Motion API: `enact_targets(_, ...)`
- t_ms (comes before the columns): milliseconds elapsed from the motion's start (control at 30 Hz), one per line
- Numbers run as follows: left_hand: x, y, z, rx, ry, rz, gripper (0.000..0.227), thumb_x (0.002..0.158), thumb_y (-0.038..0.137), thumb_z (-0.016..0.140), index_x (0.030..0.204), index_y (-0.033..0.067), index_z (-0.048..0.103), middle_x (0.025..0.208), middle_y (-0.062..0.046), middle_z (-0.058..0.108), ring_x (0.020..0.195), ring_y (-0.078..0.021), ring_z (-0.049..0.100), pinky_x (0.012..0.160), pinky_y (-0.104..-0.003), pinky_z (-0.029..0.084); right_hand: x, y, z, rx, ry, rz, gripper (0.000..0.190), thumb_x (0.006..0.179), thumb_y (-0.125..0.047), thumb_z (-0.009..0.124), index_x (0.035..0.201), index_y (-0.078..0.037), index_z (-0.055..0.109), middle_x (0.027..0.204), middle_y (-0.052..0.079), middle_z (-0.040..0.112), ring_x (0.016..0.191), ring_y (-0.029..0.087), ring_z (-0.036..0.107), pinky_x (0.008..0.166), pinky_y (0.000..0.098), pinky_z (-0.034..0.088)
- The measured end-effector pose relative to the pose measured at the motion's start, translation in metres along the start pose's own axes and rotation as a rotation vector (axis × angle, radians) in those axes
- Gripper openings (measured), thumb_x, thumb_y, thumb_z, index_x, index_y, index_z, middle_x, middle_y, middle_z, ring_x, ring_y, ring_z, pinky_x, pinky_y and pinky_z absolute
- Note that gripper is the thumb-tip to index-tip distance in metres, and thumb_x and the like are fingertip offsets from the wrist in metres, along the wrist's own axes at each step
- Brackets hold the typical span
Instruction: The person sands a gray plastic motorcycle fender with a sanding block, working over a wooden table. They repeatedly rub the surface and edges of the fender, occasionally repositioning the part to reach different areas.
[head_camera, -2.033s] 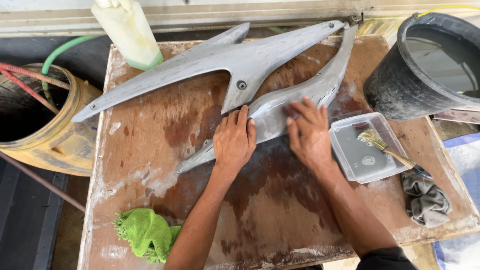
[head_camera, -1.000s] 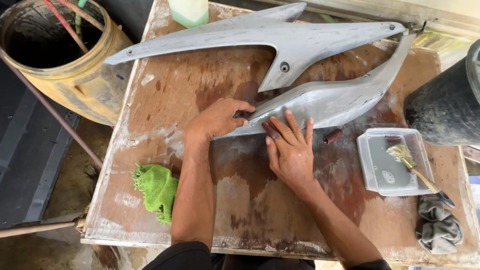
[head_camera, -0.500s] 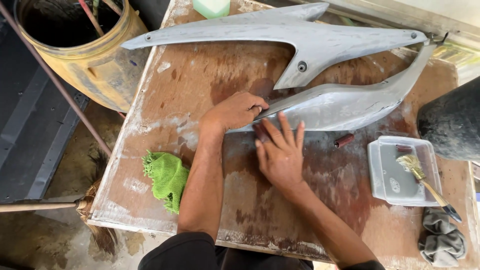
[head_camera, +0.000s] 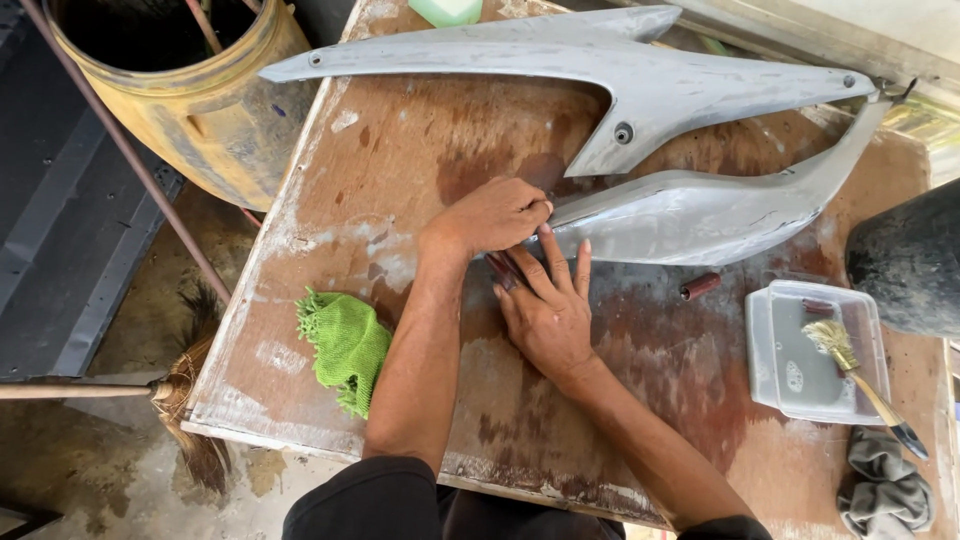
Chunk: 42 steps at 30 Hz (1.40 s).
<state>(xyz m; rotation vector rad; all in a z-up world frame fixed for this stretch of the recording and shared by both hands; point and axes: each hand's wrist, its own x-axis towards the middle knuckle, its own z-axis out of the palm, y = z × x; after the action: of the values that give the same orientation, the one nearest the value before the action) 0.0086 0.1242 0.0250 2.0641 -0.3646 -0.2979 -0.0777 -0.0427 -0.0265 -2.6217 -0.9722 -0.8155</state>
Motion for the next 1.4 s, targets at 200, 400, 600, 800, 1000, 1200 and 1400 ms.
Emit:
enact_targets(200,-0.005,0.013,-0.004,0.01,-0.006,-0.03,0.045,0.086,0.041,0.049,0.074,0.0053,0.073,0.084,-0.026,0.07,0.092,-0.0482,0.068,0.08,-0.055,0.05,0.001,0.023,-0.024,-0.042,-0.015,0.037,0.021,0.102,-0.029,0.063,0.115,-0.019,0.076,0.146,0.001,0.06,0.151,0.037,0.035,0.122,0.0611,0.01)
enact_targets(400,0.001,0.002,0.004,-0.016,-0.006,-0.087,0.051,0.088,0.048,0.048,0.071,0.0063,0.073,0.082,-0.022,0.073,0.089,-0.0441,0.07,0.08,-0.053,0.051,-0.005,0.006,0.019,0.006,-0.048,-0.053,0.026,0.099,-0.034,0.065,0.122,-0.025,0.074,0.137,-0.002,0.064,0.147,0.037,0.041,0.12,0.0683,0.007)
enact_targets(600,0.002,0.001,0.006,-0.021,0.006,-0.086,0.055,0.087,0.05,0.048,0.07,0.0042,0.072,0.078,-0.025,0.07,0.087,-0.0455,0.069,0.079,-0.053,0.052,-0.002,0.016,0.01,0.009,-0.025,-0.065,0.016,0.097,-0.033,0.068,0.104,-0.022,0.079,0.14,0.002,0.063,0.147,0.038,0.04,0.121,0.0631,0.012)
enact_targets(800,0.007,0.003,0.008,0.001,0.019,-0.091,0.057,0.086,0.055,0.047,0.064,0.0091,0.072,0.074,-0.022,0.071,0.084,-0.0422,0.071,0.077,-0.049,0.053,-0.01,0.032,0.001,-0.06,-0.034,0.03,0.024,0.1,-0.031,0.065,0.119,-0.02,0.075,0.148,0.001,0.059,0.152,0.036,0.033,0.122,0.0615,0.005)
enact_targets(1000,0.007,-0.01,0.011,-0.027,0.015,-0.097,0.058,0.088,0.055,0.048,0.063,0.0082,0.071,0.074,-0.022,0.071,0.083,-0.0417,0.071,0.079,-0.049,0.053,0.001,0.028,-0.006,-0.059,-0.024,-0.001,0.016,0.098,-0.032,0.068,0.101,-0.019,0.078,0.146,0.0,0.061,0.151,0.035,0.034,0.123,0.0608,0.006)
enact_targets(1200,-0.005,0.015,0.0,0.025,0.012,-0.099,0.06,0.088,0.054,0.047,0.073,0.0039,0.076,0.086,-0.029,0.071,0.096,-0.0507,0.067,0.082,-0.057,0.049,-0.006,0.061,-0.012,-0.118,-0.022,0.127,0.023,0.105,-0.032,0.06,0.109,-0.019,0.079,0.152,0.0,0.057,0.155,0.035,0.027,0.123,0.0591,0.001)
enact_targets(1400,0.001,0.007,0.004,0.013,0.018,-0.086,0.049,0.085,0.048,0.049,0.067,0.0093,0.073,0.077,-0.021,0.071,0.086,-0.0414,0.071,0.076,-0.051,0.053,0.007,0.034,-0.025,-0.071,-0.005,0.048,0.017,0.097,-0.031,0.068,0.109,-0.025,0.078,0.148,-0.002,0.059,0.15,0.035,0.037,0.122,0.0628,0.009)
